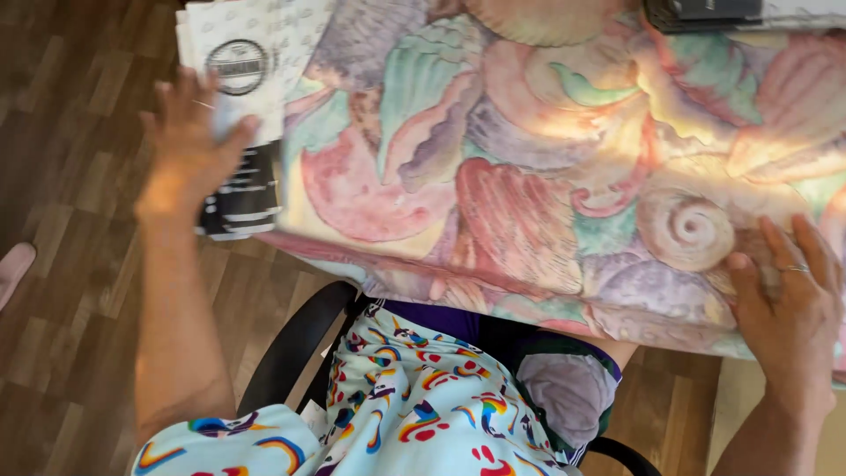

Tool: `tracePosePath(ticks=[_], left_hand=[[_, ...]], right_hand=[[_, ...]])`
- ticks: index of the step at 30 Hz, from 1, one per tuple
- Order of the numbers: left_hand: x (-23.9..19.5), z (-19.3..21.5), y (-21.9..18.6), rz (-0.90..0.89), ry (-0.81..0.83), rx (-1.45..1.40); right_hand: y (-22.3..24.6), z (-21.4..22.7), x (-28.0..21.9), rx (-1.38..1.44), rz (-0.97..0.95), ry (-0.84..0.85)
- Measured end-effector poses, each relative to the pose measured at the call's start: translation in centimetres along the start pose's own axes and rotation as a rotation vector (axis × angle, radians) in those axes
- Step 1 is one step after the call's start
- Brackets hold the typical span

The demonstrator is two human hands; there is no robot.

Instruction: The person assembles shawarma paper packages by folding the paper, applying glue to the flap, and sealing it. They repeat this process for multiple packages, stacking the finished ones on the table.

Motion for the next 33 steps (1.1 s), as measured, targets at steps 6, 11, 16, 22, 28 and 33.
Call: tracePosePath(ticks=[6,11,16,22,28,33], left_hand=[[2.5,-11.9,-7.0,-0.561,-0.5,0.341],[2.6,-12.6,-22.3,-0.301,-0.081,0.214],[2.3,-13.2,-23.9,-0.434,-0.249,-0.098],[1.3,-10.9,-21.0,-0.574,0.045,0.119],[-1.4,-10.7,-23.7,-0.759,-0.46,0.12],[-7.4,-14.6,-31.1,-1.246,-0.439,-0.446]], right_hand=[[10.8,-3.6,1.9,0.192,0.107,-0.061],[23.9,-6.4,2.3,0.444,0.265,0.237],[22.5,-6.3,2.2,0.323,0.311,0.248],[17.4,-4.3,0.9,0.201,0.203,0.204],[12.7,-1.9,0.0,0.311,0.053,0.014],[12.8,-0.2,-1.1,0.421,0.262,0.026]])
Point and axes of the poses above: each hand's wrist, its own x-axis towards the middle knuckle, its own z-axis out of the back of the hand, y = z × x, the point moved 3 cm from there along x, towards the middle knuckle, and after that the axes turned 15 degrees about -z, right-handed, at the moved point
